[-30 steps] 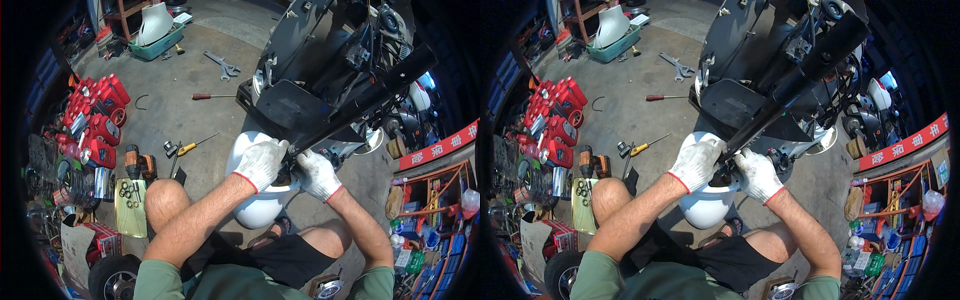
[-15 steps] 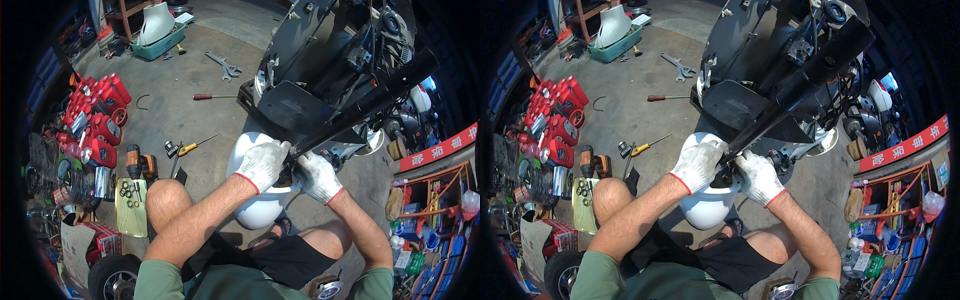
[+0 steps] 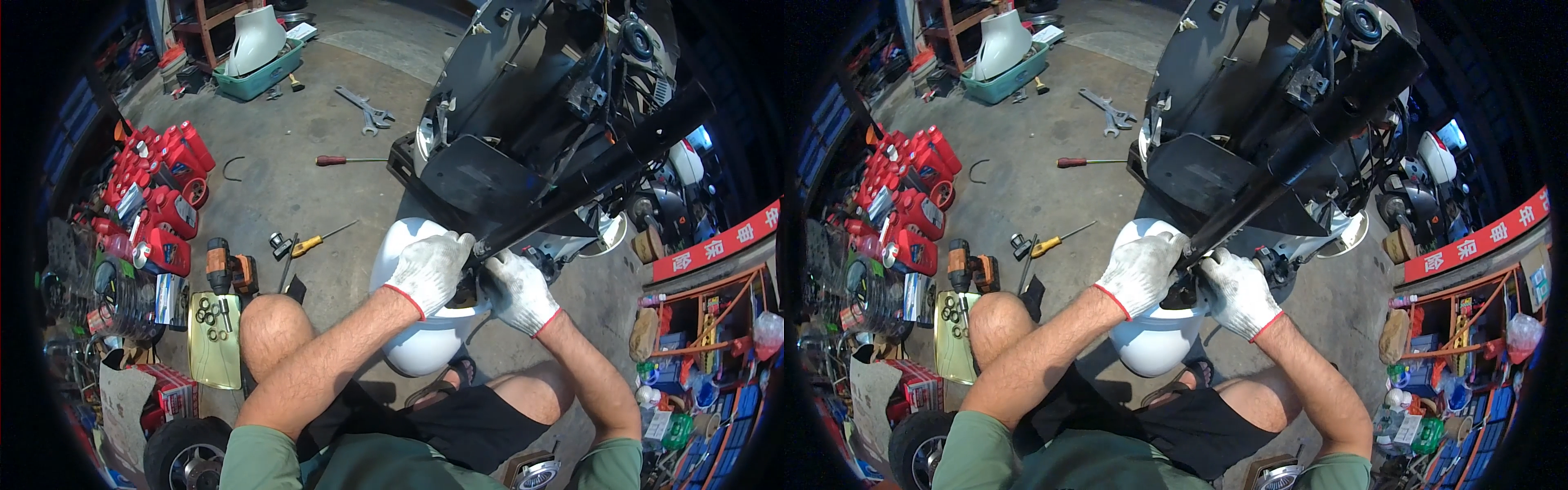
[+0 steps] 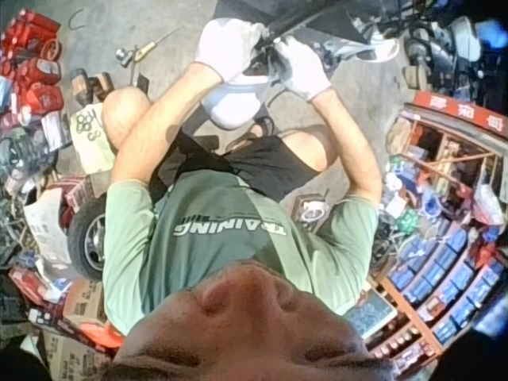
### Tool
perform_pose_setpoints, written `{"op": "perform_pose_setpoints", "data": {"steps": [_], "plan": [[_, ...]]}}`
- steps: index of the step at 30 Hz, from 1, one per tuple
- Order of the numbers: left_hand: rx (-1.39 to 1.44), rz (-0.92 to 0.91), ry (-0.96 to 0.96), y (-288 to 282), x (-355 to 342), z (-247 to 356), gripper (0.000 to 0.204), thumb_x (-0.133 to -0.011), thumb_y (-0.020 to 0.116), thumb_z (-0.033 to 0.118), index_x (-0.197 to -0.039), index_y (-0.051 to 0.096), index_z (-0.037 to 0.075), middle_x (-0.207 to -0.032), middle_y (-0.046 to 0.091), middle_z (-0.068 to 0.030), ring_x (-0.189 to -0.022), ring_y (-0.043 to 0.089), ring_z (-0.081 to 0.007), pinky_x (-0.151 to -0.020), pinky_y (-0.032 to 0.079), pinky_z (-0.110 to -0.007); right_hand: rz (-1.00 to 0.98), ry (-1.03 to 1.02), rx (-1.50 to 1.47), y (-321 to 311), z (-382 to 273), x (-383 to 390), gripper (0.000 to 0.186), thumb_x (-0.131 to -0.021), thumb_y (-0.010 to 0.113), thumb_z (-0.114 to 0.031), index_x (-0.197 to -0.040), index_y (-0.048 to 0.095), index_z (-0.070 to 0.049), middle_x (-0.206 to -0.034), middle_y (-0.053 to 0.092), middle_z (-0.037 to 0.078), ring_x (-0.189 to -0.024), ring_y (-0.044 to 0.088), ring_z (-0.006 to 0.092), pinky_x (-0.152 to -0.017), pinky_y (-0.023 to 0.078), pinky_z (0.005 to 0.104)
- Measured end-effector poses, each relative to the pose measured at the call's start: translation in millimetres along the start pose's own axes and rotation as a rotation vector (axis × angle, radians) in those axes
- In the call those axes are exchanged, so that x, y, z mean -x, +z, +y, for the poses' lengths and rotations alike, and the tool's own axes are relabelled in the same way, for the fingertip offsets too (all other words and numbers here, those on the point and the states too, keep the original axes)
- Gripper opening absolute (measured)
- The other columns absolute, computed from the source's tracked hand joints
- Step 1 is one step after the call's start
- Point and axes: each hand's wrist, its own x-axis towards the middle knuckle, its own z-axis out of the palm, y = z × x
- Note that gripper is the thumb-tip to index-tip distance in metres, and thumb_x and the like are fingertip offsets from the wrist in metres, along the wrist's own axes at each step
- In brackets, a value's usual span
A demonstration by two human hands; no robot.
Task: The person assembles a scooter front fork by inserting the steering tube and brake components into the white fender housing and fitting the parts together by hand.
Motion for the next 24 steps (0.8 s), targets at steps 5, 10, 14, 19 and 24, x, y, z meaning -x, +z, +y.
{"op": "perform_pose_setpoints", "data": {"steps": [5,10,14,19,24], "plan": [[-0.003,0.026,0.005,4,1,-1,0.028,-0.095,0.057,0.011,-0.120,0.062,0.000,-0.097,0.067,-0.0178,-0.088,0.070,-0.0326,-0.070,0.056,-0.042,0.037,-0.027,0.020,14,8,1,0.036,-0.075,0.075,-0.008,-0.109,0.067,-0.003,-0.101,0.063,0.018,-0.089,0.067,0.0351,-0.073,0.057,0.0433],[0.034,0.002,-0.016,-1,0,1,0.026,-0.094,0.057,0.010,-0.118,0.062,0.000,-0.094,0.067,-0.0170,-0.087,0.070,-0.0327,-0.069,0.056,-0.042,0.033,-0.035,0.021,15,9,3,0.034,-0.075,0.075,-0.010,-0.107,0.068,-0.003,-0.099,0.062,0.017,-0.087,0.067,0.0353,-0.073,0.056,0.0438],[-0.001,0.046,0.018,2,0,0,0.026,-0.096,0.055,0.011,-0.118,0.062,0.000,-0.093,0.067,-0.0175,-0.084,0.070,-0.0337,-0.068,0.055,-0.043,0.059,-0.031,-0.009,10,7,4,0.031,-0.075,0.075,-0.011,-0.105,0.068,-0.003,-0.099,0.062,0.018,-0.089,0.067,0.0362,-0.076,0.056,0.0457],[0.019,0.084,0.019,7,0,-4,0.023,-0.101,0.052,0.014,-0.115,0.064,0.000,-0.087,0.069,-0.0175,-0.078,0.070,-0.0333,-0.063,0.054,-0.043,0.050,-0.009,0.022,14,8,2,0.029,-0.077,0.074,-0.013,-0.104,0.068,-0.004,-0.098,0.064,0.020,-0.087,0.067,0.0382,-0.075,0.056,0.0473],[0.066,-0.045,-0.065,3,-3,0,0.041,-0.085,0.071,0.010,-0.125,0.060,0.005,-0.097,0.067,-0.0191,-0.089,0.069,-0.0367,-0.078,0.055,-0.045,0.018,-0.018,0.041,11,8,2,0.026,-0.080,0.072,-0.011,-0.104,0.068,-0.004,-0.098,0.065,0.020,-0.085,0.067,0.0392,-0.074,0.055,0.0478]]}}
